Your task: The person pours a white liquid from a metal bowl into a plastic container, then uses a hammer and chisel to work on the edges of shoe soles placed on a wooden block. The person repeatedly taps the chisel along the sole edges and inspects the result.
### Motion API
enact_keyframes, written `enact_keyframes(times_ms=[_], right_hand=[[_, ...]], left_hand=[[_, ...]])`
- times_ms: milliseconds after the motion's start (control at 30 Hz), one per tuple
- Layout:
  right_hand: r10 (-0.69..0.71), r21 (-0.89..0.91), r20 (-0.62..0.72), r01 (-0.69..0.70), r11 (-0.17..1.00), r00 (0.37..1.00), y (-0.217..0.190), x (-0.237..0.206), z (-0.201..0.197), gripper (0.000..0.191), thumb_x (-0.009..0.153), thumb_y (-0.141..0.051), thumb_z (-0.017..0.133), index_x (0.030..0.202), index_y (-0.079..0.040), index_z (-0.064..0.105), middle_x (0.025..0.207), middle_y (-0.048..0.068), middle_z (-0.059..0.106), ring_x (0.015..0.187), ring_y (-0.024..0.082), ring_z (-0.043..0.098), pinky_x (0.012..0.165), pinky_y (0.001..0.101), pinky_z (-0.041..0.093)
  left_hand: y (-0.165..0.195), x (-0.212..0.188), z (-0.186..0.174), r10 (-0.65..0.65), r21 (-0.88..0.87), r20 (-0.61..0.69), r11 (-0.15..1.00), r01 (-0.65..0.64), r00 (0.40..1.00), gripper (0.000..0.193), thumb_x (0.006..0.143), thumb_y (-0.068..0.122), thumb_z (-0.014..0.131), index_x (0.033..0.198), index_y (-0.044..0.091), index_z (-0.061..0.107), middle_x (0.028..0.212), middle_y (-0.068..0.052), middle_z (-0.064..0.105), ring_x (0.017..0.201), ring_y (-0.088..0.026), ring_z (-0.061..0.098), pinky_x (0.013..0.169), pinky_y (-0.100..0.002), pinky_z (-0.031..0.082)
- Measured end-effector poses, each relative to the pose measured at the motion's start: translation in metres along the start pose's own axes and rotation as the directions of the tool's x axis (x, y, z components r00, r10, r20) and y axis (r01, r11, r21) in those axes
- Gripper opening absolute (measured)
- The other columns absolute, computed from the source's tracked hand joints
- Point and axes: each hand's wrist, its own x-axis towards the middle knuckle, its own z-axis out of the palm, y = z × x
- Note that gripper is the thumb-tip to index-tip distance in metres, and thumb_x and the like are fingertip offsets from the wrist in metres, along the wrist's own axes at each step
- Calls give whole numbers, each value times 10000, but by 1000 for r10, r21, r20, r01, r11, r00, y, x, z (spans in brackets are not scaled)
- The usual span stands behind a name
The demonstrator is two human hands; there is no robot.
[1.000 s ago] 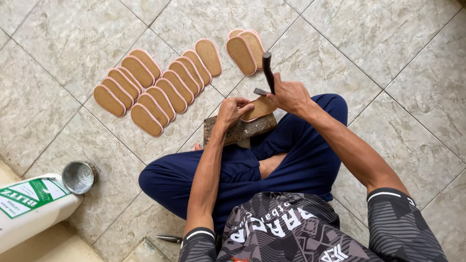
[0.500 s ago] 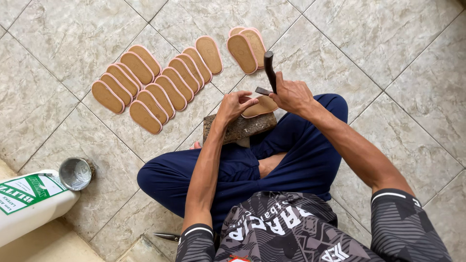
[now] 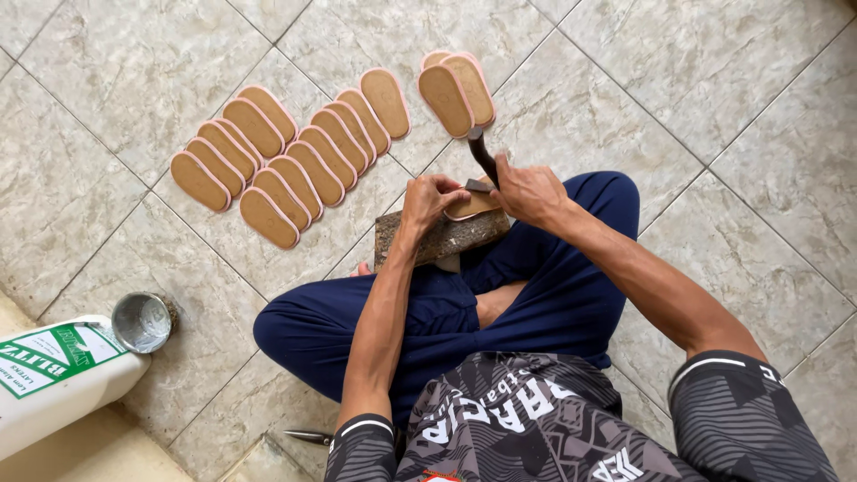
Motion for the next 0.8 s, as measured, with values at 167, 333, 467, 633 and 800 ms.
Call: enact_keyframes(times_ms=[167,333,467,633,800], right_hand=[[108,94,-102,-99,991,989,9,-3,-12,708,952,-359,683,1332,140,355,773,247,705,673,439,691,566,530,533],[127,128,-82,-116,985,988,5,10,-7,642,964,-359,675,1289,120,398,789,246,712,698,440,697,604,541,539],[62,43,-59,-60,997,996,-4,17,-1,685,954,-355,675,1337,130,381,782,244,713,685,433,697,596,521,546],[-80,8,-157,82,997,984,-2,7,8,672,959,-329,674,1336,142,379,773,215,708,635,405,694,535,513,537],[84,86,-68,-78,993,994,11,4,3,698,942,-359,688,1337,127,378,750,219,699,626,414,689,528,522,530]], left_hand=[[4,6,-6,111,65,60,991,-115,992,468,798,343,884,1090,1,757,966,-159,786,870,-207,767,787,-332,601],[3,3,-8,-19,-46,105,999,24,994,382,846,335,821,1081,35,793,957,-120,813,872,-170,782,794,-308,611],[3,-2,-5,-90,-33,9,995,91,996,340,784,277,866,1034,51,818,901,-122,812,785,-171,783,737,-302,621],[5,-3,-4,-67,-46,-75,997,63,995,339,757,251,889,1004,32,811,880,-136,803,770,-174,793,729,-296,635],[3,2,-4,39,-27,-5,999,-39,999,516,762,307,902,1132,-2,718,955,-156,783,862,-206,774,770,-305,612]])
